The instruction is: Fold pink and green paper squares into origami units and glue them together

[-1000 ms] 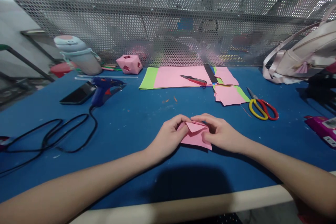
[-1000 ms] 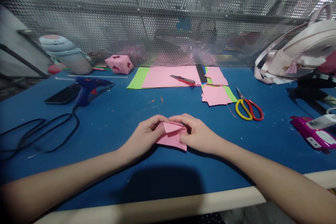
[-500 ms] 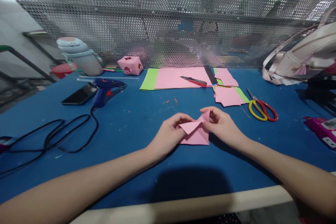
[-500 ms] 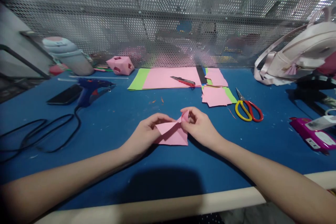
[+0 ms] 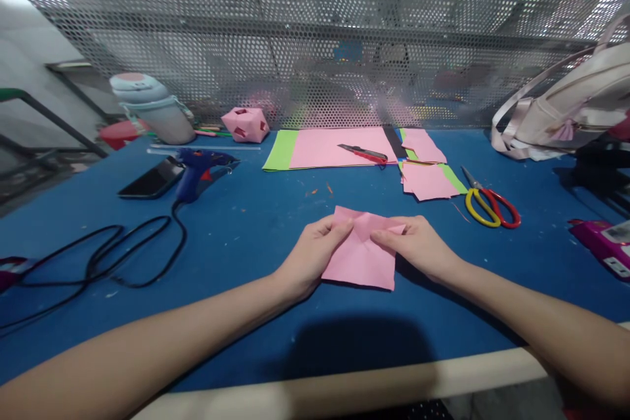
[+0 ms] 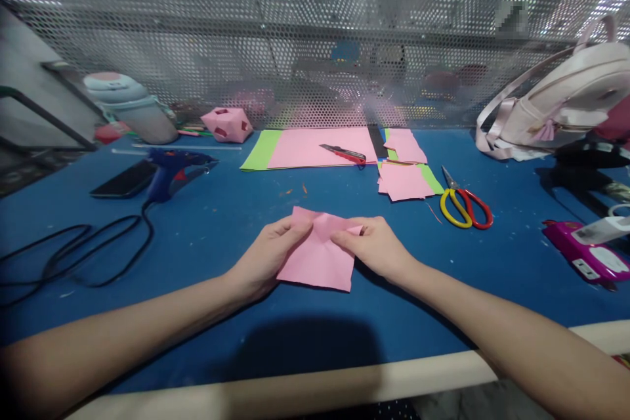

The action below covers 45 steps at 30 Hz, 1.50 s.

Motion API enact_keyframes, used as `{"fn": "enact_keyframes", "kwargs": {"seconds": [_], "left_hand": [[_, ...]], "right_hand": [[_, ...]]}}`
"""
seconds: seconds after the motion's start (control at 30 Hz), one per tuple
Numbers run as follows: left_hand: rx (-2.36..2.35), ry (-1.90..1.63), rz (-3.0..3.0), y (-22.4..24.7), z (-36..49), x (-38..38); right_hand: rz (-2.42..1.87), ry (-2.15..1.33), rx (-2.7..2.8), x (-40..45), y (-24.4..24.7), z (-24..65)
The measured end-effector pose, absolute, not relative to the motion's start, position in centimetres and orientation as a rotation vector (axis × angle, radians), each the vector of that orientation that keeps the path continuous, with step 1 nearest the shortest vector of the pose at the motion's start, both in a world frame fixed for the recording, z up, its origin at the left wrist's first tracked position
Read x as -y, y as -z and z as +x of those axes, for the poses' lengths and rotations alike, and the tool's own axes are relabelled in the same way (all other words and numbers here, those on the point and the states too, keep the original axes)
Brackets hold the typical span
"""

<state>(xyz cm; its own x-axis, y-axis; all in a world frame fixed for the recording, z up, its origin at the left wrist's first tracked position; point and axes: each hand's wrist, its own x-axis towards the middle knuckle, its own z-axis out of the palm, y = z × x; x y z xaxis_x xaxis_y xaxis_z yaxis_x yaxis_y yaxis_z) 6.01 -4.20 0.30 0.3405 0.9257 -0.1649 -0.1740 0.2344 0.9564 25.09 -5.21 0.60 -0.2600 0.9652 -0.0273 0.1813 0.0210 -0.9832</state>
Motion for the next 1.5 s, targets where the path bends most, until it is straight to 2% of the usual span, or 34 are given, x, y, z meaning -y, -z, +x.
{"fn": "enact_keyframes", "kwargs": {"seconds": [0.43,0.5,0.6,0.7,0.77,0.87,1.0,1.23,1.37,1.5], "left_hand": [[-0.862,-0.921,1.004,-0.4,5.9,4.1],[-0.869,-0.956,1.076,-0.4,5.9,4.0],[-0.908,-1.051,1.238,-0.5,5.7,3.6],[-0.975,-1.132,1.359,-0.6,5.4,2.9],[-1.029,-1.158,1.418,-0.4,5.0,2.3],[-1.109,-1.182,1.523,0.0,4.4,1.6],[-1.137,-1.131,1.807,0.1,3.8,1.7],[-0.513,-0.603,2.859,0.2,3.9,4.0],[-0.586,-0.565,3.074,0.5,4.6,5.2],[-0.650,-0.498,3.158,0.3,5.2,6.0]], "right_hand": [[-1.011,-1.583,1.465,5.0,-0.3,25.4],[-1.085,-1.460,1.522,4.9,-0.6,25.6],[-1.179,-0.939,1.581,4.8,-1.5,26.5],[-0.968,-0.390,1.874,4.8,-2.0,27.8],[-0.725,-0.208,2.249,4.7,-1.6,28.4],[-0.612,-0.144,2.694,4.6,-0.4,28.6],[-0.677,-0.115,2.912,4.6,0.2,28.3],[-0.710,-0.009,2.896,4.8,0.1,29.4],[-0.781,0.058,2.800,4.8,0.7,30.4],[-0.746,-0.031,2.683,4.8,0.7,30.5]]}}
